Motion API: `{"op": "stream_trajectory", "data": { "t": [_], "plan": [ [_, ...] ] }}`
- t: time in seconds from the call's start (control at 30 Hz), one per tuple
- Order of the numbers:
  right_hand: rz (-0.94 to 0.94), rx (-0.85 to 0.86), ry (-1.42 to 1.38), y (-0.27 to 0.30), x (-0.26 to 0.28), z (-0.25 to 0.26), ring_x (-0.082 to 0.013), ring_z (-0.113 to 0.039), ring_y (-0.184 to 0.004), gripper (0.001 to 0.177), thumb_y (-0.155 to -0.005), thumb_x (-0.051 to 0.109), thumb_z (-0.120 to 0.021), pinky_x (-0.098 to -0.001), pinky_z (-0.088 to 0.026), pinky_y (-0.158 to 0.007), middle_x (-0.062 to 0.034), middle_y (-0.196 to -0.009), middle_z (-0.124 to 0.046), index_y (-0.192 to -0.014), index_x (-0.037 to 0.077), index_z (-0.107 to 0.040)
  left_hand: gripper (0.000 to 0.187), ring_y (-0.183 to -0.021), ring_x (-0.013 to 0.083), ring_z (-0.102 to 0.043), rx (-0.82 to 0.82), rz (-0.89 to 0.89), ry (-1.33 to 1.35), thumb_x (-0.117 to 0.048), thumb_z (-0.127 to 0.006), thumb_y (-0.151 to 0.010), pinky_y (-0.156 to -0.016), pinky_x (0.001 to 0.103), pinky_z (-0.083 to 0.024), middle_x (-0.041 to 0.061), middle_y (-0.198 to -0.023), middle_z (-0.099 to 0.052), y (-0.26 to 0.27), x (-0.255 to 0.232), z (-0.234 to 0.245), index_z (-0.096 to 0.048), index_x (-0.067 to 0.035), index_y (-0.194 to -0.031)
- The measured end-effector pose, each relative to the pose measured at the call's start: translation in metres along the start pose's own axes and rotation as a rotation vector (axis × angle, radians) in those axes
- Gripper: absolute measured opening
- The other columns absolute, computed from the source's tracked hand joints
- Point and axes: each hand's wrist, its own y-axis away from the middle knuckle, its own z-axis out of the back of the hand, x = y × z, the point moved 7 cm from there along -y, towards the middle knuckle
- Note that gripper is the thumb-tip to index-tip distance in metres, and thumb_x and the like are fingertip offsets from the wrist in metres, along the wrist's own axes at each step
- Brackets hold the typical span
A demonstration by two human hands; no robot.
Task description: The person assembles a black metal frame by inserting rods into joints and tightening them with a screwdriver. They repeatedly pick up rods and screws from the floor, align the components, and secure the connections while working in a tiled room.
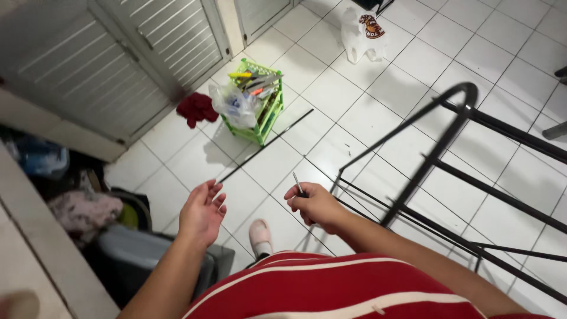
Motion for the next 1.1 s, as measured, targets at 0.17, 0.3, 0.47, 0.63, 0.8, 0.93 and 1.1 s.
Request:
{"op": "stream_trajectory", "data": {
  "t": [0.17, 0.3, 0.47, 0.63, 0.8, 0.93, 1.1],
  "plan": [
    [0.008, -0.113, -0.062, -0.106, 0.017, -0.018, -0.0106, -0.046, -0.043, 0.015, -0.089, 0.010, -0.068, -0.0269, -0.035, -0.039, -0.0063, -0.075, -0.064, -0.101, 0.001, -0.067, 0.028, -0.095, 0.0159, -0.058, 0.068, 0.023, -0.159, -0.029, -0.050, -0.104, -0.078, 0.031, -0.046, 0.004, -0.116, -0.064, -0.082, -0.064, -0.012, -0.058, -0.010, -0.124],
    [0.051, -0.276, -0.133, -0.167, 0.030, 0.007, -0.0100, -0.044, -0.043, 0.013, -0.088, 0.011, -0.069, -0.0273, -0.034, -0.038, -0.0065, -0.074, -0.064, -0.099, 0.004, -0.069, 0.027, -0.093, 0.0140, -0.059, 0.162, 0.051, -0.272, -0.028, -0.052, -0.103, -0.077, 0.030, -0.046, 0.003, -0.116, -0.065, -0.147, -0.095, -0.041, -0.058, -0.012, -0.124],
    [0.135, -0.523, -0.247, -0.207, 0.073, 0.098, -0.0098, -0.045, -0.044, 0.014, -0.088, 0.010, -0.070, -0.0284, -0.038, -0.039, -0.0069, -0.077, -0.063, -0.100, 0.004, -0.068, 0.025, -0.088, 0.0120, -0.060, 0.336, 0.103, -0.378, -0.028, -0.055, -0.103, -0.073, 0.029, -0.046, 0.002, -0.111, -0.068, -0.215, -0.082, -0.124, -0.059, -0.012, -0.122],
    [0.143, -0.718, -0.310, -0.241, 0.101, 0.180, -0.0105, -0.044, -0.046, 0.017, -0.088, 0.008, -0.068, -0.0296, -0.038, -0.040, -0.0087, -0.080, -0.063, -0.103, 0.000, -0.065, 0.025, -0.086, 0.0098, -0.060, 0.419, 0.195, -0.590, -0.029, -0.056, -0.102, -0.070, 0.027, -0.045, 0.000, -0.108, -0.070, -0.264, -0.052, -0.205, -0.063, -0.012, -0.119],
    [0.075, -0.832, -0.208, -0.304, 0.115, 0.258, -0.0135, -0.050, -0.046, 0.019, -0.087, 0.011, -0.070, -0.0312, -0.040, -0.040, -0.0092, -0.075, -0.064, -0.102, 0.001, -0.067, 0.023, -0.088, 0.0077, -0.061, 0.454, 0.203, -0.810, -0.027, -0.054, -0.102, -0.072, 0.025, -0.048, -0.001, -0.110, -0.071, -0.331, -0.035, -0.279, -0.064, -0.013, -0.118],
    [0.012, -0.949, -0.184, -0.346, 0.099, 0.326, -0.0151, -0.052, -0.046, 0.025, -0.083, 0.010, -0.072, -0.0326, -0.042, -0.038, -0.0094, -0.070, -0.062, -0.106, 0.004, -0.062, 0.023, -0.088, 0.0079, -0.060, 0.473, 0.250, -0.916, -0.026, -0.055, -0.101, -0.072, 0.025, -0.047, -0.002, -0.110, -0.071, -0.396, -0.011, -0.326, -0.065, -0.012, -0.117],
    [-0.091, -1.016, -0.186, -0.390, 0.048, 0.398, -0.0150, -0.055, -0.047, 0.017, -0.089, 0.013, -0.070, -0.0325, -0.045, -0.040, -0.0095, -0.075, -0.066, -0.102, 0.002, -0.067, 0.023, -0.089, 0.0086, -0.061, 0.519, 0.293, -1.038, -0.025, -0.057, -0.099, -0.073, 0.026, -0.048, -0.002, -0.107, -0.071, -0.480, 0.038, -0.357, -0.066, -0.011, -0.116]
  ]
}}
